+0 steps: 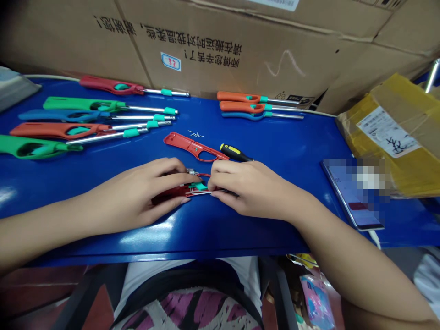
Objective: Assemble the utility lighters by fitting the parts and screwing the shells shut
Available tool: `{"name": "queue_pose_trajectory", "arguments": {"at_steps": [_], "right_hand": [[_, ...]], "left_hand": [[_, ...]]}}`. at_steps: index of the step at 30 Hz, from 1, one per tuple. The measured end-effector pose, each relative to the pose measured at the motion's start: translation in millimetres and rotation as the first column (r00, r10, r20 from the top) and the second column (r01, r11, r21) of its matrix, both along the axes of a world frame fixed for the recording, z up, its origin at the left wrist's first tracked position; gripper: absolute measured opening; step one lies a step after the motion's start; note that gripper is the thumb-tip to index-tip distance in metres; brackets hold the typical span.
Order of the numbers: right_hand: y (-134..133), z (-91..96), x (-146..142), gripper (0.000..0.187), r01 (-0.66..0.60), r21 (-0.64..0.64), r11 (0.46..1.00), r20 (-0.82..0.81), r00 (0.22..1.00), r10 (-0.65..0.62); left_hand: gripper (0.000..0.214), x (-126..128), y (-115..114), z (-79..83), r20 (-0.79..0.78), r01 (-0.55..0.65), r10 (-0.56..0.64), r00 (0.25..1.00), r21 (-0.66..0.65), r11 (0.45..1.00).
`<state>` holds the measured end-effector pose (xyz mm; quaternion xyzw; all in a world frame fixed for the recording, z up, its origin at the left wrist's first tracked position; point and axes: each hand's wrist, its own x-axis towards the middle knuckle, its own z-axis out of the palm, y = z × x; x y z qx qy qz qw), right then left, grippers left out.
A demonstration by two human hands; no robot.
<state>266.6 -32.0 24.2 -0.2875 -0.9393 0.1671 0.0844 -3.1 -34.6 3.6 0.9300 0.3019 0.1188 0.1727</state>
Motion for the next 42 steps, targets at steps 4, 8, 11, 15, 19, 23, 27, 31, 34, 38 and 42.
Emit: {"name": "queue_pose_trajectory", "arguments": {"at_steps": [4,8,11,15,19,23,27,31,34,38,42], "right_hand": [[0.0,-0.5,-0.4,0.013,-0.015,0.011,1.000,0.002,1.000,0.015],[0.2,-3.2,-0.4,0.015,-0.027,-0.004,1.000,0.010,1.000,0.027],[0.4,-2.5,-0.1,0.017,-0.030,-0.008,1.000,0.015,0.999,0.030],[-0.7,6.7,3.8,0.013,0.029,-0.031,0.999,0.049,0.998,-0.027],[-0.6,17.3,14.6,0.017,0.134,-0.031,0.991,0.168,0.978,-0.127],[2.3,20.4,23.6,0.002,0.165,-0.049,0.985,0.236,0.960,-0.149],[4.9,19.0,26.4,0.003,0.170,-0.026,0.985,0.197,0.967,-0.162],[7.4,16.0,25.3,0.006,0.165,-0.015,0.986,0.160,0.974,-0.161],[9.6,13.2,22.5,0.010,0.147,-0.033,0.989,0.129,0.981,-0.142],[12.2,9.7,20.9,0.010,0.124,-0.079,0.989,0.057,0.991,-0.120],[13.1,8.4,22.9,0.013,0.107,-0.107,0.988,0.044,0.994,-0.103]], "left_hand": [[0.038,-0.2,-0.4,0.3,0.008,-0.015,0.015,1.000,-0.018,1.000],[0.046,0.3,-1.5,0.0,0.009,-0.040,0.040,0.999,-0.016,0.999],[0.045,0.8,-1.7,-0.4,0.001,-0.035,0.035,0.999,-0.005,0.999],[0.043,0.3,-1.6,0.0,-0.006,-0.032,0.032,0.999,0.017,0.999],[0.043,-0.3,-1.6,0.6,0.004,-0.028,0.028,1.000,0.028,0.999],[0.045,-0.8,-2.1,-0.1,0.011,-0.042,0.041,0.999,0.049,0.998],[0.043,-1.2,-2.2,-1.3,0.023,-0.035,0.034,0.999,0.061,0.998],[0.043,-1.4,-1.7,-1.4,0.026,-0.026,0.024,0.999,0.056,0.998],[0.042,-1.5,-1.5,-1.4,0.030,-0.026,0.025,0.999,0.055,0.998],[0.041,-1.1,-1.4,-1.5,0.048,-0.025,0.022,0.999,0.056,0.998],[0.039,-1.0,-1.4,-0.9,0.038,-0.035,0.032,0.999,0.071,0.997]]}}
